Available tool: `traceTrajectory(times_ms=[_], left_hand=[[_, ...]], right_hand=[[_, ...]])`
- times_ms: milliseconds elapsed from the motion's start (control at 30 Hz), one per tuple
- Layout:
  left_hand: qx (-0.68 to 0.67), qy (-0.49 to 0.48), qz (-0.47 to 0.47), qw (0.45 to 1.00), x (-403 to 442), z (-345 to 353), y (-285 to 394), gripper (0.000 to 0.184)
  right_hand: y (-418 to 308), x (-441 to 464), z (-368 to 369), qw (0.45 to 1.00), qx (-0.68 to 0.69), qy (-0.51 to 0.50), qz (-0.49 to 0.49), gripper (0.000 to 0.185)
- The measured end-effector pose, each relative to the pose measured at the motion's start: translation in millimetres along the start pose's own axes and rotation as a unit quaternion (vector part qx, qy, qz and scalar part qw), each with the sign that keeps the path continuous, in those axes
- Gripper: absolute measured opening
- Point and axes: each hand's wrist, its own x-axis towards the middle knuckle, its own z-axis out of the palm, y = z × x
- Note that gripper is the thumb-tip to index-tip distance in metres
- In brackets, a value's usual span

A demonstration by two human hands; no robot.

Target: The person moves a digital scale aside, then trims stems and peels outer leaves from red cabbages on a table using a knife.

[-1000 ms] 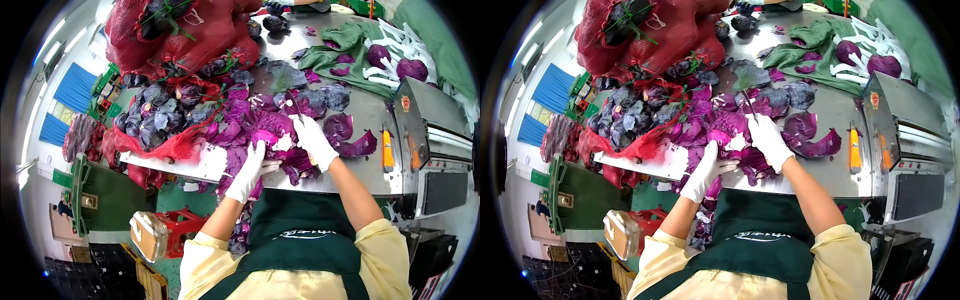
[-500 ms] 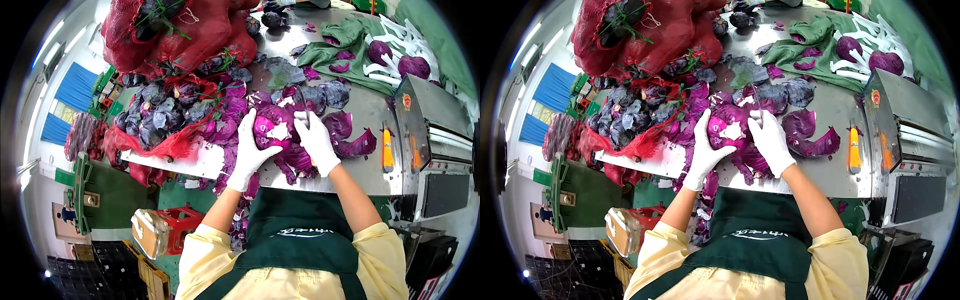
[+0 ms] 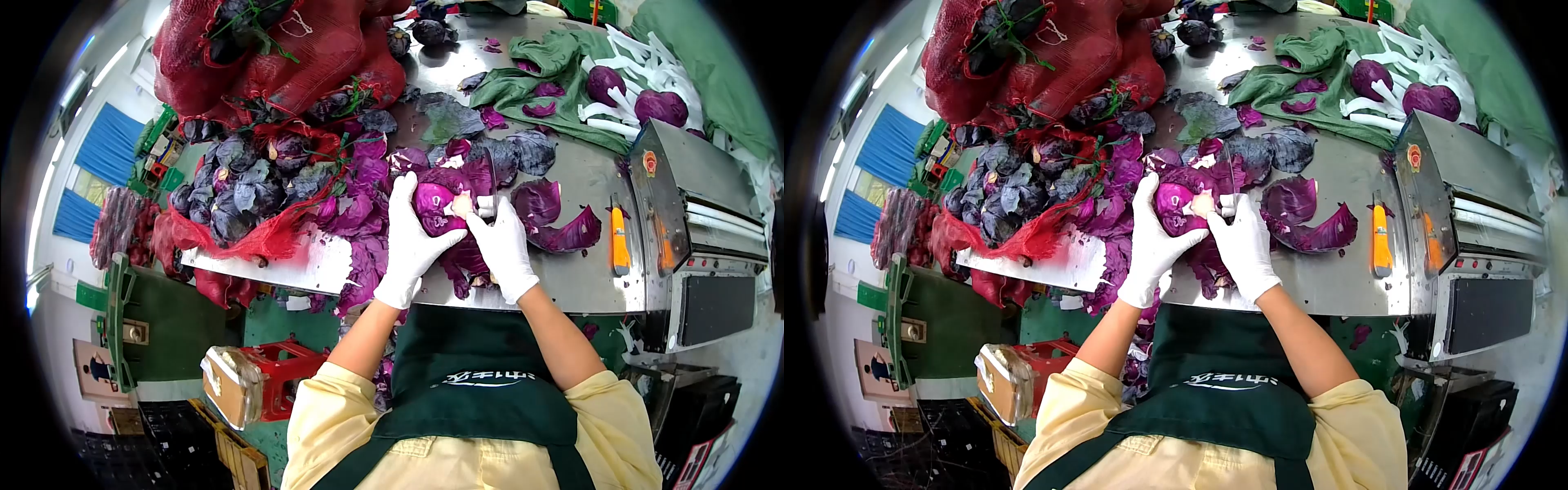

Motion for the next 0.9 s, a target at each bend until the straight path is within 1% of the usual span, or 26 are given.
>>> traceTrajectory(times_ms=[33, 67, 133, 167, 200, 233, 267, 300, 367, 400, 433, 467, 500, 533, 567, 600, 667, 700, 733, 800, 833, 900], left_hand=[[0.036, 0.001, 0.008, 0.999, -0.3, 0.3, 1.2, 0.120], [0.072, 0.002, 0.016, 0.997, 0.9, 0.0, 5.1, 0.120], [0.086, 0.004, 0.005, 0.996, 2.7, 0.9, 13.2, 0.120], [0.100, 0.006, -0.006, 0.995, 2.3, 1.8, 15.0, 0.120], [0.100, 0.005, -0.006, 0.995, 1.4, 1.9, 13.9, 0.120], [0.111, 0.002, -0.009, 0.994, 1.3, 1.0, 12.0, 0.121], [0.122, -0.001, -0.011, 0.992, 2.2, 0.9, 10.6, 0.122], [0.122, 0.000, -0.012, 0.992, 4.3, 0.9, 12.1, 0.122], [0.107, -0.010, -0.034, 0.994, 4.0, -0.2, 15.5, 0.123], [0.114, -0.011, -0.033, 0.993, 4.8, -1.2, 17.1, 0.123], [0.114, -0.011, -0.032, 0.993, 5.1, -1.7, 17.1, 0.123], [0.119, -0.010, -0.032, 0.992, 5.4, -1.9, 17.2, 0.123], [0.124, -0.011, -0.031, 0.992, 5.3, -1.4, 16.8, 0.122], [0.136, -0.008, -0.016, 0.991, 4.9, 0.7, 13.8, 0.121], [0.134, -0.008, -0.016, 0.991, 5.3, 3.3, 16.2, 0.121], [0.157, -0.003, -0.011, 0.988, 4.0, 6.4, 21.0, 0.120], [0.202, -0.008, -0.008, 0.979, 2.4, 11.7, 29.6, 0.118], [0.202, -0.009, -0.009, 0.979, 3.0, 13.3, 31.0, 0.118], [0.212, -0.010, -0.017, 0.977, 3.7, 14.7, 32.1, 0.118], [0.208, -0.009, -0.029, 0.978, 6.1, 16.1, 34.5, 0.118], [0.206, -0.011, -0.027, 0.978, 6.3, 17.6, 36.5, 0.118], [0.235, -0.017, -0.019, 0.972, 6.5, 20.7, 39.6, 0.118]], right_hand=[[0.9, 2.6, -0.5, 1.000, -0.008, -0.010, 0.010, 0.030], [0.2, 4.0, 0.7, 1.000, -0.009, -0.009, 0.010, 0.030], [-1.6, 5.3, 4.3, 0.998, 0.061, 0.004, 0.014, 0.017], [-1.6, 7.8, 0.9, 0.998, 0.061, 0.005, 0.015, 0.017], [-1.2, 11.5, -5.3, 0.982, 0.166, -0.062, 0.073, 0.013], [-2.0, 13.8, -9.9, 0.946, 0.268, -0.126, 0.128, 0.008], [-9.5, 11.8, -9.7, 0.939, 0.296, -0.113, 0.129, 0.006], [-19.7, 12.4, -14.7, 0.940, 0.295, -0.114, 0.130, 0.006], [-35.2, 13.0, -22.9, 0.925, 0.351, -0.117, 0.084, 0.009], [-30.2, 18.6, -25.7, 0.939, 0.322, -0.099, 0.064, 0.012], [-32.0, 23.0, -28.6, 0.972, 0.226, -0.056, 0.024, 0.016], [-17.1, 29.9, -27.2, 0.993, 0.100, -0.018, -0.068, 0.020], [-12.4, 33.3, -26.5, 0.987, -0.030, 0.021, -0.158, 0.025], [-7.2, 32.8, -26.0, 0.994, -0.036, -0.039, -0.092, 0.032], [-17.1, 28.3, -27.9, 0.994, -0.043, -0.101, -0.024, 0.039], [-35.2, 21.1, -33.1, 0.988, -0.059, -0.140, 0.025, 0.049], [-35.8, 19.5, -29.4, 0.984, -0.110, -0.137, 0.001, 0.052], [-35.6, 22.9, -29.0, 0.981, -0.138, -0.137, -0.018, 0.052], [-35.6, 25.4, -29.7, 0.981, -0.138, -0.137, -0.017, 0.052], [-35.1, 29.3, -33.4, 0.980, -0.127, -0.154, -0.026, 0.042], [-32.8, 31.3, -33.9, 0.980, -0.127, -0.152, -0.025, 0.042], [-24.4, 35.4, -30.9, 0.977, -0.156, -0.135, -0.049, 0.033]])
